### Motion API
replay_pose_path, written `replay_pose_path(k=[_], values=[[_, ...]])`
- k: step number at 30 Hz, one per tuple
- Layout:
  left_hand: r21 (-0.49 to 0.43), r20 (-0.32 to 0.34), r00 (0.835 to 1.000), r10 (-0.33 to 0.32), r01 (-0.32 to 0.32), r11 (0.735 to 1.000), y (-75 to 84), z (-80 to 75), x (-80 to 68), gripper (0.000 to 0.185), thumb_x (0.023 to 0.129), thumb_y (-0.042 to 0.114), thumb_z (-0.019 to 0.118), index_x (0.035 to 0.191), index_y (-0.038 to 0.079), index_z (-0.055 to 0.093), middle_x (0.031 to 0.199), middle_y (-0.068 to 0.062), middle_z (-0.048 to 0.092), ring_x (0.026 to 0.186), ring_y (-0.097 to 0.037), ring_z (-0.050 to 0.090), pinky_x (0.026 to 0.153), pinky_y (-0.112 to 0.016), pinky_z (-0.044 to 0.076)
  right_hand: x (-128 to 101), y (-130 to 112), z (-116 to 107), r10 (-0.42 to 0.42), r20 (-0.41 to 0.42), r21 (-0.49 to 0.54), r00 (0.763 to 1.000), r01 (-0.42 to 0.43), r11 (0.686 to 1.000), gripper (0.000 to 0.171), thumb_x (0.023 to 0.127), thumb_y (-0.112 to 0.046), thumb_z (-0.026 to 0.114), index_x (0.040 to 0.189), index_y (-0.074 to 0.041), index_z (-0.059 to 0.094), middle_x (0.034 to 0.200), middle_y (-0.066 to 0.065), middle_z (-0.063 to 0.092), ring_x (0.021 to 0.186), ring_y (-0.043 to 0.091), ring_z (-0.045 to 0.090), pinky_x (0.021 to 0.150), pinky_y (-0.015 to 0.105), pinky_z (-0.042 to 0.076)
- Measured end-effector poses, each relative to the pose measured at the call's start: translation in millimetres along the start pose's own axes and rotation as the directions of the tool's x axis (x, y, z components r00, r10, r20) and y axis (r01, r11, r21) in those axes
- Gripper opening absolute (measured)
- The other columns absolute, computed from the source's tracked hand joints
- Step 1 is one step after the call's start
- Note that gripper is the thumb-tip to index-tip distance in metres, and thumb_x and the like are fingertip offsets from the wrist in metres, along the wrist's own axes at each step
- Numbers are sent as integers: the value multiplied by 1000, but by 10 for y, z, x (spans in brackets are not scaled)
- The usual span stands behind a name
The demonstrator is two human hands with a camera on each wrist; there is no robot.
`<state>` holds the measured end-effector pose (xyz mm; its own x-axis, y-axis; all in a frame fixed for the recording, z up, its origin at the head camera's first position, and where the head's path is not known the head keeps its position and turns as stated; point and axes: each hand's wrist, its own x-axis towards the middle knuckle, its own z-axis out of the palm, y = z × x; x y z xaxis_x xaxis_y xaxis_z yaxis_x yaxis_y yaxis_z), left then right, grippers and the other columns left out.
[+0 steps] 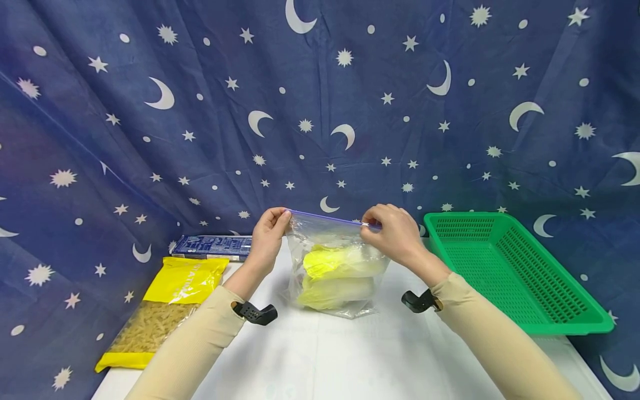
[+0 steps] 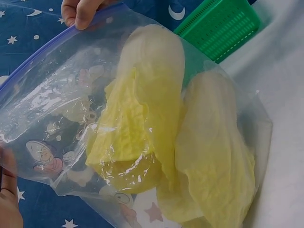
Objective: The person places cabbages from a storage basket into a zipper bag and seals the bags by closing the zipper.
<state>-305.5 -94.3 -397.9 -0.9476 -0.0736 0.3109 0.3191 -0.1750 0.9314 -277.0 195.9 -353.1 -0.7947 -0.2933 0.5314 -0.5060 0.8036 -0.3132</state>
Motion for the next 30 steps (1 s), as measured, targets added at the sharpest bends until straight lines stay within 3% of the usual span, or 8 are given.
replay_pose_path(k=[30], values=[[-30, -25, 1000, -8, 7, 1000, -26, -56, -2, 9, 104, 10, 60, 110, 3, 60, 91, 3, 62, 83, -10, 58, 81, -24, 53, -172, 262, -127, 44, -17, 7, 999, -44, 999, 7, 88, -20, 69, 93, -17, 73, 89, -4, 65, 81, 16, 54, 69, 36, 46]])
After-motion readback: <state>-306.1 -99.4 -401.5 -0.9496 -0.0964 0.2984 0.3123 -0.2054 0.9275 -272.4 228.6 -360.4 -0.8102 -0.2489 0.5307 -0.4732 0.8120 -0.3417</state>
